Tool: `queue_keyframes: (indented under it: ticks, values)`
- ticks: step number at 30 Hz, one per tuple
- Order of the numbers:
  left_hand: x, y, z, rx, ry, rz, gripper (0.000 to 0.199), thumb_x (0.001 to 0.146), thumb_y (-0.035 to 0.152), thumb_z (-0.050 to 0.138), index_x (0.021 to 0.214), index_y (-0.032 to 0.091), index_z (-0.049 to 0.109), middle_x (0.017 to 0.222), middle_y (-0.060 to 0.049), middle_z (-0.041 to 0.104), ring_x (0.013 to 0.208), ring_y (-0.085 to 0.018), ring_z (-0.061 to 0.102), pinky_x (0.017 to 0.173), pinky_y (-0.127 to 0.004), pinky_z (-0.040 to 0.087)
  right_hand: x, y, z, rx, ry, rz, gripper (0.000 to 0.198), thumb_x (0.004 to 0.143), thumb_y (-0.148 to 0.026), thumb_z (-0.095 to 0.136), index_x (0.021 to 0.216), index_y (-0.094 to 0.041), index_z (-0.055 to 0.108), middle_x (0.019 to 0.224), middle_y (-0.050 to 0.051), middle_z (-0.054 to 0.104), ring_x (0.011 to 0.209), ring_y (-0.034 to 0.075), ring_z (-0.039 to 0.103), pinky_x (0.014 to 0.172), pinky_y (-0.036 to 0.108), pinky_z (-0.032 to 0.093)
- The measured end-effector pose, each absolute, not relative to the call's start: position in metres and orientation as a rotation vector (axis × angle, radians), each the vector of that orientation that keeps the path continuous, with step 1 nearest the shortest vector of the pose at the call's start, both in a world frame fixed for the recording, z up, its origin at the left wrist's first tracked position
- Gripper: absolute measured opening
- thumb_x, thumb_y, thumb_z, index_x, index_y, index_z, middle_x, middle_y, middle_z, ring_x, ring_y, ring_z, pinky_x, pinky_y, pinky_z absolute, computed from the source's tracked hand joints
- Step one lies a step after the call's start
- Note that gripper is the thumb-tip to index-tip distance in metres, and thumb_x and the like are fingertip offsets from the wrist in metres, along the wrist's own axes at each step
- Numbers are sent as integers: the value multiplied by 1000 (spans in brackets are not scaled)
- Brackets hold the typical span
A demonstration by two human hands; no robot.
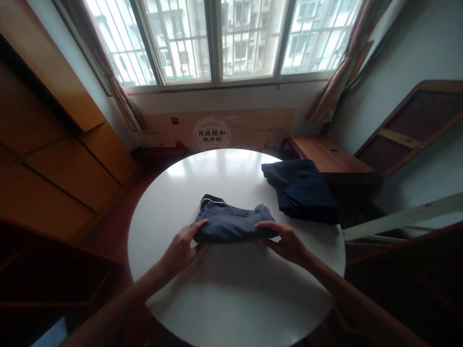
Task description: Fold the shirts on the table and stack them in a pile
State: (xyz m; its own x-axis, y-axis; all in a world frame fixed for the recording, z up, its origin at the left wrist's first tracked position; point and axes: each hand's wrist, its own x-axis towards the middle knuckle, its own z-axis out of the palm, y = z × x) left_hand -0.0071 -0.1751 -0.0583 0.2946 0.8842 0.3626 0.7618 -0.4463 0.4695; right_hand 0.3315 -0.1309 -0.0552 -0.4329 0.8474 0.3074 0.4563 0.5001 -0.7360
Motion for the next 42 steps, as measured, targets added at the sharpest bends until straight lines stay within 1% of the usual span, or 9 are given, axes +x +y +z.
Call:
queue_keyframes:
  ticks: [4, 14, 19, 23, 26, 31, 36, 39, 42]
  values:
    - [-11, -185, -46, 2606, 1676, 776, 40, 82, 14, 68, 120, 24, 68, 92, -8, 55, 87, -23, 54, 76, -37, 53, 337, -140, -53, -990, -2125, 729, 25, 85, -28, 62, 108, -25, 71, 100, 7, 75, 85, 22, 72, 78, 33, 56]
    - [-7, -196, -35, 2853, 1284, 621, 41, 84, 45, 69, 116, 19, 64, 124, -14, 59, 113, -31, 54, 102, -52, 43, 338, -154, -32, -1236, -2120, 228, 28, 93, -43, 57, 99, -23, 76, 99, 14, 66, 91, 29, 65, 83, 46, 55]
    - [30, -163, -26, 2775, 1058, 495, 51, 94, 49, 52, 134, 17, 54, 140, -17, 53, 131, -31, 47, 113, -53, 32, 297, -132, -25, -1045, -2497, 261, 47, 99, -40, 45, 143, -22, 51, 148, 12, 49, 139, 30, 40, 114, 52, 30]
    - [43, -161, -46, 2767, 1114, 374, 81, 90, 63, 51, 151, 12, 33, 154, -22, 36, 143, -38, 32, 116, -57, 24, 294, -112, -46, -1216, -2663, 351, 61, 97, -56, 44, 151, -27, 39, 158, 10, 34, 146, 33, 27, 116, 58, 18]
    - [36, -171, -59, 2841, 1150, 317, 73, 94, 53, 50, 152, 12, 32, 155, -22, 35, 142, -37, 33, 115, -55, 27, 307, -101, -56, -1387, -2611, 397, 68, 96, -61, 42, 151, -22, 39, 158, 15, 33, 145, 34, 28, 116, 55, 21]
    - [6, -156, -53, 3036, 965, 207, 51, 95, 22, 52, 145, 19, 45, 145, -16, 51, 134, -33, 46, 112, -56, 31, 316, -99, -44, -1374, -2577, 330, 67, 93, -59, 50, 141, -12, 50, 130, 19, 58, 123, 32, 51, 107, 43, 37]
    - [-28, -105, -37, 3037, 1231, 202, 70, 79, -8, 45, 136, 32, 57, 142, -5, 56, 136, -28, 44, 114, -59, 26, 303, -128, -27, -1402, -2665, 469, 52, 96, -55, 48, 125, -13, 57, 110, 16, 67, 98, 28, 64, 87, 35, 47]
    - [-27, -77, -33, 2924, 1274, 319, 61, 75, -9, 43, 117, 25, 69, 126, -4, 67, 126, -24, 54, 111, -50, 36, 284, -143, -18, -1359, -2732, 453, 46, 96, -57, 47, 105, -15, 64, 94, 13, 70, 85, 27, 67, 76, 34, 48]
    - [-9, -54, -34, 2777, 1307, 558, 42, 82, 1, 47, 112, 19, 71, 114, -8, 70, 113, -22, 61, 103, -40, 46, 260, -142, -9, -1300, -2666, 216, 48, 99, -55, 42, 95, -14, 66, 93, 15, 68, 85, 27, 65, 77, 38, 48]
